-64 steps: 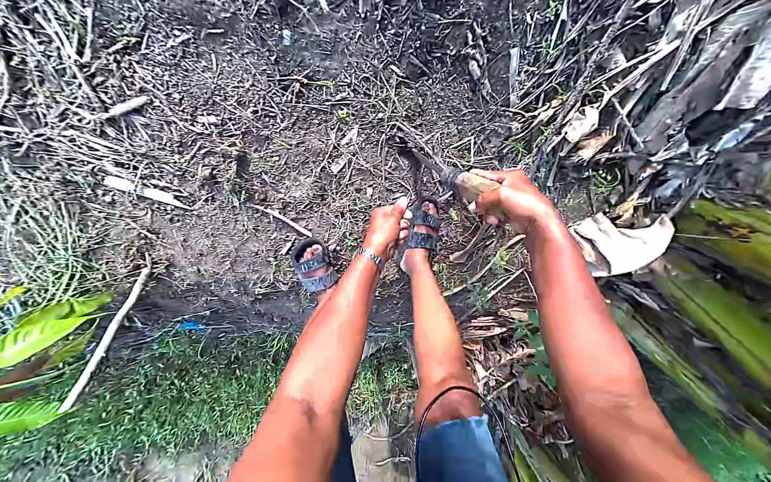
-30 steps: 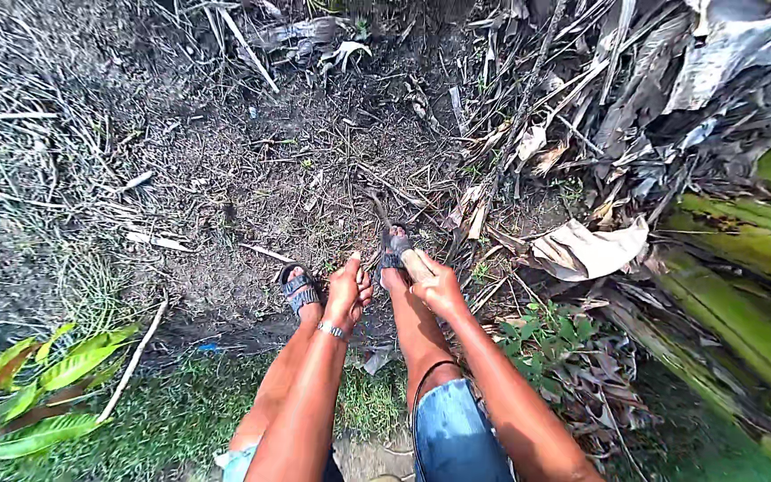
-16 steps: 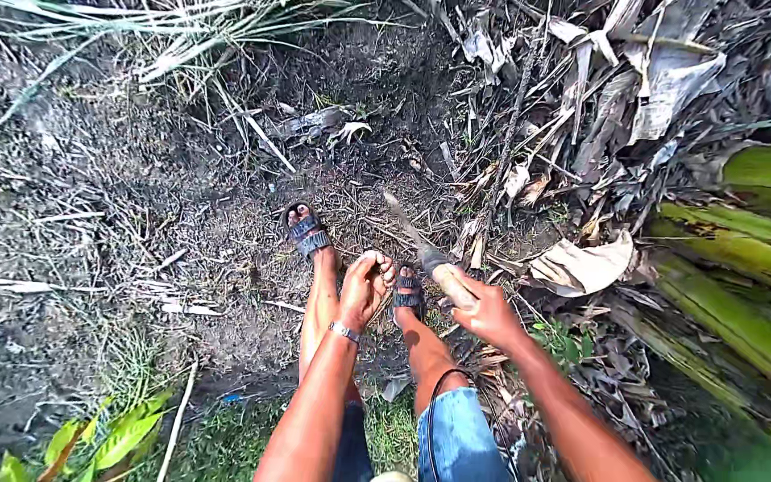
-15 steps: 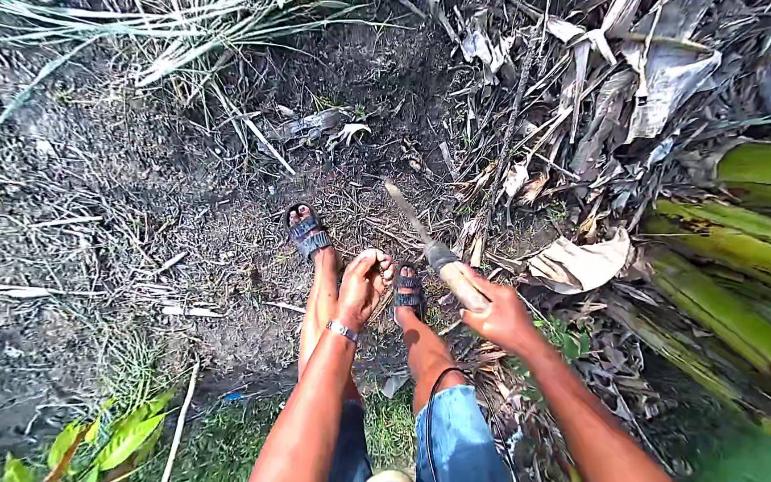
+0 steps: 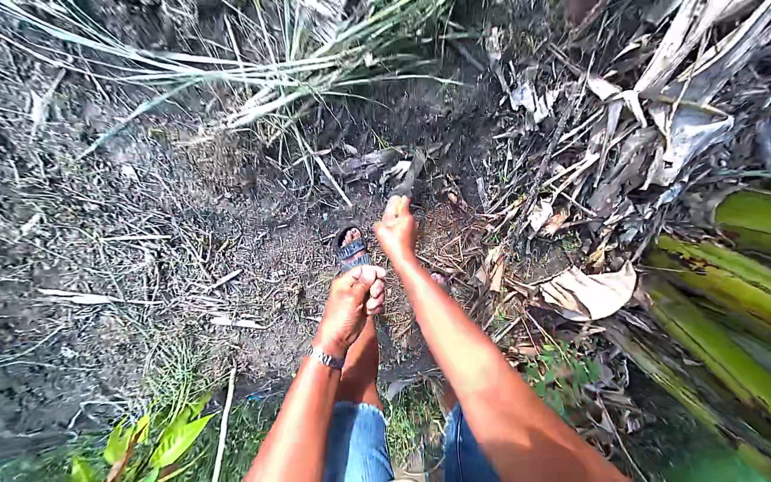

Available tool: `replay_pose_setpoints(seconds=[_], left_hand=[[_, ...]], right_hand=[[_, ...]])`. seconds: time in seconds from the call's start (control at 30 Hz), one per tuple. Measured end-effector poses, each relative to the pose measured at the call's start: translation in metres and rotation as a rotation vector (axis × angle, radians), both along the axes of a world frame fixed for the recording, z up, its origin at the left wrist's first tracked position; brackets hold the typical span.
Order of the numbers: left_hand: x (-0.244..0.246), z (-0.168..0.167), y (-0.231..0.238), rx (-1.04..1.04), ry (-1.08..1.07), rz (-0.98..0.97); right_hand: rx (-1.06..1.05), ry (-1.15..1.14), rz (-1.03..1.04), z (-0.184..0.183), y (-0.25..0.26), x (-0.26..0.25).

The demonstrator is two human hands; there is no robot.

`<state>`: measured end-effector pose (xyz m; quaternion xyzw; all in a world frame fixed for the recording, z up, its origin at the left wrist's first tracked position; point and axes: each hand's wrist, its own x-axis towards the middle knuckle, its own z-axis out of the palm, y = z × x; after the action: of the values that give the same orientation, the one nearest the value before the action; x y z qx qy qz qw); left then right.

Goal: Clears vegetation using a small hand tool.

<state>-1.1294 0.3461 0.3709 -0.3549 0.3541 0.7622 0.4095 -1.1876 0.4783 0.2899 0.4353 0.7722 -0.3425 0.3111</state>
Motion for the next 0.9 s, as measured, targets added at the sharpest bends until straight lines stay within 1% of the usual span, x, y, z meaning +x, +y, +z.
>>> replay_pose_setpoints(seconds=[0.07,0.13,0.17,0.2,0.23,0.27,0.33,0.4,0.43,0.5,0.57,0.6,0.63,0.67,0.7,0.73,0.77,0.87,0.9], left_hand=[[-0.005,0.012,-0.009,-0.023,-0.027,0.033],[-0.013,0.013,-0.017,-0.043,-0.044,0.083],[-0.016,0.01,-0.022,-0.057,-0.06,0.106],[-0.015,0.007,-0.028,-0.073,-0.086,0.131],[-0.014,0.002,-0.033,-0.096,-0.114,0.155],[-0.012,-0.003,-0.037,-0.126,-0.141,0.173],[-0.007,-0.015,-0.041,-0.196,-0.181,0.197],[-0.003,-0.022,-0.039,-0.229,-0.196,0.205],[-0.003,-0.023,-0.035,-0.232,-0.197,0.209],[-0.004,-0.021,-0.022,-0.205,-0.175,0.214],[-0.009,-0.019,-0.004,-0.159,-0.132,0.196],[-0.013,-0.018,0.005,-0.144,-0.112,0.19],[-0.016,-0.017,0.015,-0.128,-0.095,0.189],[-0.02,-0.016,0.024,-0.11,-0.083,0.193],[-0.026,-0.015,0.033,-0.094,-0.075,0.196],[-0.032,-0.015,0.042,-0.082,-0.073,0.196],[-0.037,-0.014,0.05,-0.069,-0.074,0.191],[-0.044,-0.011,0.07,-0.029,-0.071,0.186],[-0.048,-0.012,0.073,-0.033,-0.062,0.186]], right_hand=[[-0.042,-0.036,-0.081,-0.018,-0.038,0.024],[-0.092,0.01,-0.209,-0.049,-0.064,0.04],[-0.121,0.056,-0.321,-0.061,-0.071,0.042],[-0.176,0.134,-0.476,-0.067,-0.074,0.046],[-0.228,0.217,-0.615,-0.066,-0.073,0.046],[-0.26,0.268,-0.705,-0.058,-0.066,0.042],[-0.321,0.266,-0.745,-0.037,-0.035,0.041],[-0.341,0.217,-0.679,-0.024,0.012,0.056],[-0.296,0.208,-0.611,-0.013,0.038,0.063],[-0.179,0.193,-0.374,0.029,0.096,0.068],[-0.108,0.165,-0.048,0.077,0.158,0.069],[-0.092,0.139,0.099,0.107,0.177,0.064],[-0.078,0.112,0.2,0.137,0.188,0.057],[-0.068,0.098,0.246,0.16,0.193,0.05],[-0.068,0.084,0.261,0.171,0.193,0.042],[-0.071,0.064,0.261,0.169,0.191,0.033],[-0.081,0.03,0.259,0.152,0.188,0.022],[-0.082,-0.011,0.206,0.05,0.162,0.001],[-0.07,-0.023,0.187,0.026,0.141,0.0]])
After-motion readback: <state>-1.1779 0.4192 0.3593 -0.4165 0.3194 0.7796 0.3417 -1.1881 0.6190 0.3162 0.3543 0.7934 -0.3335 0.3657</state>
